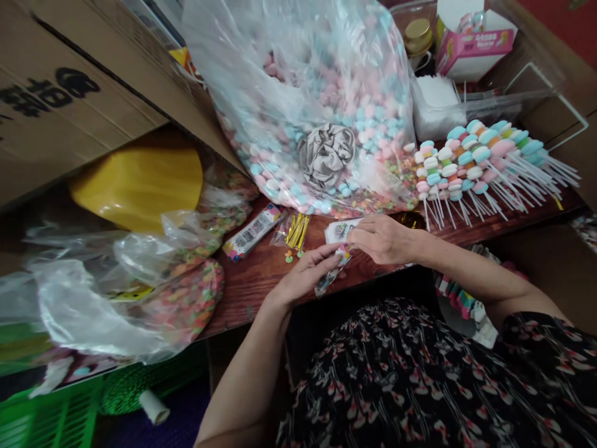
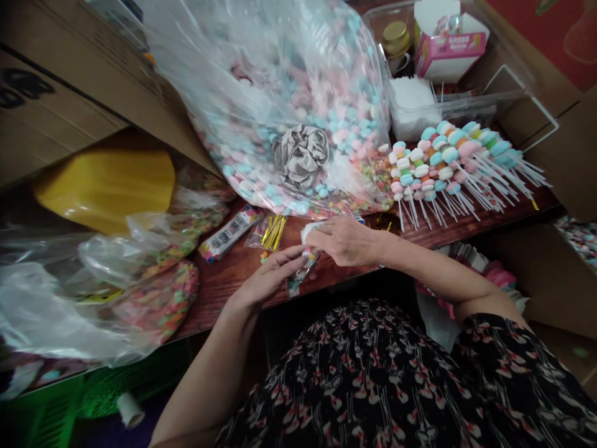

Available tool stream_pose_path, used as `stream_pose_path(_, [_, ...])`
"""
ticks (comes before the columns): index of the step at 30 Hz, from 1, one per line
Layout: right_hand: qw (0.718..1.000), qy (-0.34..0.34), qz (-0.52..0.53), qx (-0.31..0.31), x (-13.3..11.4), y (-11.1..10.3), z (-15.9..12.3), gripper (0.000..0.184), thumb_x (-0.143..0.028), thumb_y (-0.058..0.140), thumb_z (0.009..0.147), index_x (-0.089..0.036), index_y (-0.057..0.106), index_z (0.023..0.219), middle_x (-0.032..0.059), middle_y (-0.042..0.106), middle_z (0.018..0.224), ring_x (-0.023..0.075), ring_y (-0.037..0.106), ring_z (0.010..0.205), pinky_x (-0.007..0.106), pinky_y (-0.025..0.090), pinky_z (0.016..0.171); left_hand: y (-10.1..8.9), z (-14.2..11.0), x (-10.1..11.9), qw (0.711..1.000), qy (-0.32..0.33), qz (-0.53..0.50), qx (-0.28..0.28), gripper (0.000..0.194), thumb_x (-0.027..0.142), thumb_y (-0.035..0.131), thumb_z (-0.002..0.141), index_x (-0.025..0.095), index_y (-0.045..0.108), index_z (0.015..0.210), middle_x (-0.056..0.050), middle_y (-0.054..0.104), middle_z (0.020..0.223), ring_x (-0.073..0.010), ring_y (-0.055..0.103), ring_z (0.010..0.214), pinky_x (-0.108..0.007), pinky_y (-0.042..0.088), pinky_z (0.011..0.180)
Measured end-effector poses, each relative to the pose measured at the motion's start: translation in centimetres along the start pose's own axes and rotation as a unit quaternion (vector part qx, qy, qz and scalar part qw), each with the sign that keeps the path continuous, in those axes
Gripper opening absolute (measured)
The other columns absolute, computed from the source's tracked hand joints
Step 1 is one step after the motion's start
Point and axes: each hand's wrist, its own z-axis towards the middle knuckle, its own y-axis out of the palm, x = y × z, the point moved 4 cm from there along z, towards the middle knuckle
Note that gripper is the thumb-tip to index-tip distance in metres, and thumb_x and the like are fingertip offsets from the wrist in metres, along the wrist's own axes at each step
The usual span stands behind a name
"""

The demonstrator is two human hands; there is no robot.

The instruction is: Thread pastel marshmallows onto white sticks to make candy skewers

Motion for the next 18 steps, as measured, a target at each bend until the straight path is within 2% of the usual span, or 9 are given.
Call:
stream_pose_path(2, [0.998, -0.017, -0.004, 0.066, 0.1, -0.8, -0.1, 0.017, -0.011, 0.04, 0.093, -0.015, 0.056, 0.093, 0.0061, 0.06, 0.082, 0.0169, 0.051, 0.078, 0.031, 0.041, 0.072, -0.5, -0.1, -0.4, 0.999, -0.017, -0.046, 0.013, 0.051, 0.047, 0.068, 0.081, 0.013, 0.066, 0.119, -0.004, 0.069, 0.079, -0.0115, 0.062, 0.065, -0.021, 0.047, 0.061])
stream_pose_path(4, [0.986, 0.002, 0.02, 0.165, 0.0, -1.9, -0.3, 0.012, -0.014, 0.044, 0.092, -0.017, 0.056, 0.092, 0.0075, 0.061, 0.091, 0.018, 0.054, 0.086, 0.033, 0.045, 0.078, -0.6, -0.1, -0.8, 0.995, 0.002, -0.092, 0.047, 0.05, 0.047, 0.073, 0.077, 0.012, 0.068, 0.114, -0.005, 0.07, 0.077, -0.0113, 0.062, 0.062, -0.021, 0.047, 0.058])
stream_pose_path(6, [0.958, 0.069, 0.072, 0.269, -0.1, -2.7, -0.8, 0.005, -0.019, 0.052, 0.091, -0.019, 0.056, 0.093, 0.0083, 0.06, 0.102, 0.019, 0.056, 0.095, 0.036, 0.047, 0.084, -0.6, -0.2, -1.1, 0.985, 0.045, -0.138, 0.095, 0.05, 0.047, 0.075, 0.075, 0.013, 0.069, 0.111, -0.005, 0.07, 0.076, -0.012, 0.063, 0.06, -0.021, 0.048, 0.057])
stream_pose_path(8, [0.926, 0.138, 0.149, 0.318, -0.6, -2.6, -1.3, 0.006, -0.023, 0.06, 0.087, -0.02, 0.058, 0.092, 0.007, 0.058, 0.103, 0.019, 0.057, 0.097, 0.036, 0.048, 0.086, -0.5, -0.2, -1.4, 0.974, 0.091, -0.164, 0.124, 0.049, 0.047, 0.074, 0.076, 0.013, 0.07, 0.11, -0.006, 0.071, 0.076, -0.0125, 0.063, 0.06, -0.022, 0.049, 0.057])
stream_pose_path(11, [0.903, 0.182, 0.271, 0.28, -1.9, -1.0, -1.1, 0.012, -0.021, 0.067, 0.084, -0.02, 0.061, 0.094, 0.0054, 0.056, 0.098, 0.0173, 0.057, 0.093, 0.033, 0.049, 0.083, -0.3, -0.2, -1.6, 0.967, 0.143, -0.165, 0.134, 0.045, 0.043, 0.074, 0.078, 0.016, 0.071, 0.113, -0.006, 0.073, 0.081, -0.0122, 0.064, 0.064, -0.024, 0.051, 0.062])
stream_pose_path(13, [0.892, 0.187, 0.32, 0.257, -2.5, -0.1, -0.8, 0.007, -0.017, 0.065, 0.084, -0.02, 0.062, 0.09, 0.0044, 0.054, 0.094, 0.016, 0.055, 0.089, 0.031, 0.048, 0.08, -0.2, -0.1, -1.7, 0.965, 0.162, -0.152, 0.135, 0.042, 0.04, 0.075, 0.077, 0.019, 0.072, 0.114, -0.005, 0.074, 0.087, -0.0118, 0.064, 0.068, -0.024, 0.052, 0.066])
stream_pose_path(16, [0.883, 0.18, 0.371, 0.222, -2.6, 0.3, -0.5, 0.008, -0.016, 0.064, 0.084, -0.019, 0.06, 0.077, 0.0033, 0.051, 0.092, 0.0155, 0.053, 0.09, 0.03, 0.046, 0.08, 0.0, 0.0, -1.7, 0.969, 0.163, -0.138, 0.126, 0.041, 0.037, 0.078, 0.075, 0.019, 0.073, 0.112, -0.004, 0.074, 0.086, -0.0111, 0.063, 0.068, -0.023, 0.051, 0.065])
stream_pose_path(18, [0.863, 0.179, 0.428, 0.201, -2.0, 0.1, -0.8, 0.013, -0.019, 0.067, 0.082, -0.018, 0.058, 0.072, 0.0032, 0.051, 0.094, 0.016, 0.052, 0.092, 0.031, 0.045, 0.082, 0.1, 0.0, -1.9, 0.97, 0.151, -0.145, 0.126, 0.041, 0.037, 0.079, 0.073, 0.018, 0.074, 0.108, -0.005, 0.075, 0.086, -0.0118, 0.063, 0.067, -0.023, 0.051, 0.064])
